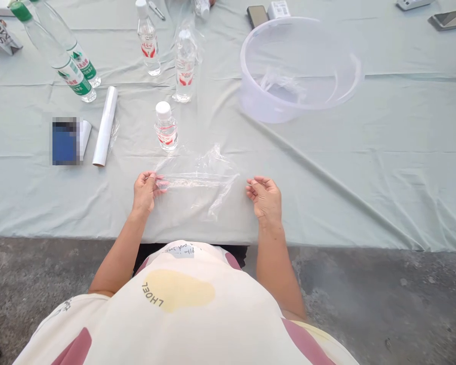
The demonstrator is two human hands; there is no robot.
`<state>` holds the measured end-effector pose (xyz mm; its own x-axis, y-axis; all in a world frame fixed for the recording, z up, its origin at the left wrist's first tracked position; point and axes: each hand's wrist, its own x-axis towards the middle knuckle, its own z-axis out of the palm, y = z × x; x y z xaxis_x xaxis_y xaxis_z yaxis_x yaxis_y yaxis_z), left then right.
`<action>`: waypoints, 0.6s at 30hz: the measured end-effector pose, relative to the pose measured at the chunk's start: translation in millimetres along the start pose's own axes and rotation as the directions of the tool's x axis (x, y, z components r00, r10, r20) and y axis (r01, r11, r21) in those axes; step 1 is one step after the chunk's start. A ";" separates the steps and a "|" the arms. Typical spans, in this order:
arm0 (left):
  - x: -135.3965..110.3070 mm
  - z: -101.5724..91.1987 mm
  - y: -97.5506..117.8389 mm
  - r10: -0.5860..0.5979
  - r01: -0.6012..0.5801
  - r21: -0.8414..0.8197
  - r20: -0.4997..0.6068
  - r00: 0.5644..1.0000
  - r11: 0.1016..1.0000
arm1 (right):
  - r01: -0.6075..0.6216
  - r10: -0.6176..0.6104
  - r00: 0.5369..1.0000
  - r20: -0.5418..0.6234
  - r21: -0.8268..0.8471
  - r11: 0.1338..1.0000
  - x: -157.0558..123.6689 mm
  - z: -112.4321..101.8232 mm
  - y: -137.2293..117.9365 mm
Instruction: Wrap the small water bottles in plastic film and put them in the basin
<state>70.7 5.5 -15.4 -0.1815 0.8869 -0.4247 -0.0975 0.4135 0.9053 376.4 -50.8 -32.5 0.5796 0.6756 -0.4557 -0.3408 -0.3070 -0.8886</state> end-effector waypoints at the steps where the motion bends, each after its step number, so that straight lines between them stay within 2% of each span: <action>1: -1.5 -3.4 -0.4 0.058 -0.057 0.085 -0.016 0.998 0.995 | 0.065 -0.068 0.993 -0.091 -0.042 0.997 2.5 -4.1 -1.5; 2: -4.3 -6.3 -0.7 0.155 -0.144 0.201 -0.038 0.987 0.969 | 0.145 -0.160 0.975 -0.156 -0.103 0.984 2.5 -6.7 -3.3; 3: -7.8 -8.5 -0.7 0.284 -0.251 0.339 -0.051 0.957 0.907 | 0.232 -0.264 0.948 -0.179 -0.182 0.956 -0.5 -7.4 -5.3; 4: -11.6 -9.9 -0.6 0.425 -0.357 0.483 -0.035 0.905 0.799 | 0.318 -0.368 0.917 -0.156 -0.272 0.908 -6.3 -5.9 -7.3; 5: -15.1 -10.3 -0.2 0.544 -0.444 0.609 0.025 0.839 0.657 | 0.407 -0.464 0.881 -0.087 -0.360 0.840 -14.4 -1.9 -9.0; 6: -17.9 -10.0 0.4 0.612 -0.511 0.697 0.130 0.780 0.503 | 0.503 -0.545 0.838 0.031 -0.430 0.749 -23.8 4.3 -10.1; 7: -19.8 -8.9 1.2 0.618 -0.562 0.747 0.262 0.741 0.356 | 0.603 -0.595 0.781 0.191 -0.475 0.640 -33.5 12.3 -10.5; 8: -20.6 -7.3 2.1 0.567 -0.602 0.765 0.397 0.721 0.230 | 0.701 -0.601 0.705 0.375 -0.492 0.516 -42.2 21.6 -9.9; 10: -19.6 -3.8 4.3 0.363 -0.647 0.761 0.592 0.719 0.042 | 0.848 -0.467 0.529 0.709 -0.461 0.261 -53.2 40.1 -6.5; 11: -18.4 -2.3 5.5 0.254 -0.647 0.762 0.630 0.734 -0.021 | 0.882 -0.340 0.471 0.814 -0.447 0.151 -54.7 47.5 -4.2; 12: -17.1 -1.4 6.7 0.162 -0.632 0.772 0.634 0.756 -0.066 | 0.888 -0.205 0.457 0.865 -0.455 0.060 -53.7 52.6 -2.0; 14: -14.9 -1.3 9.1 0.039 -0.586 0.803 0.593 0.805 -0.113 | 0.856 0.006 0.513 0.858 -0.512 -0.070 -46.3 53.9 1.2; 16: -14.1 -3.0 10.8 -0.026 -0.552 0.825 0.553 0.833 -0.122 | 0.818 0.103 0.573 0.813 -0.558 -0.140 -35.5 43.0 1.9; 18: -13.9 -4.9 11.2 -0.051 -0.542 0.832 0.540 0.840 -0.121 | 0.797 0.128 0.601 0.789 -0.579 -0.172 -23.6 22.3 0.0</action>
<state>67.3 -3.2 0.7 0.3811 0.8352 -0.3965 0.9239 -0.3595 0.1307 346.2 -51.9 -20.6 -0.2792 0.8955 -0.3466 0.9493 0.2029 -0.2403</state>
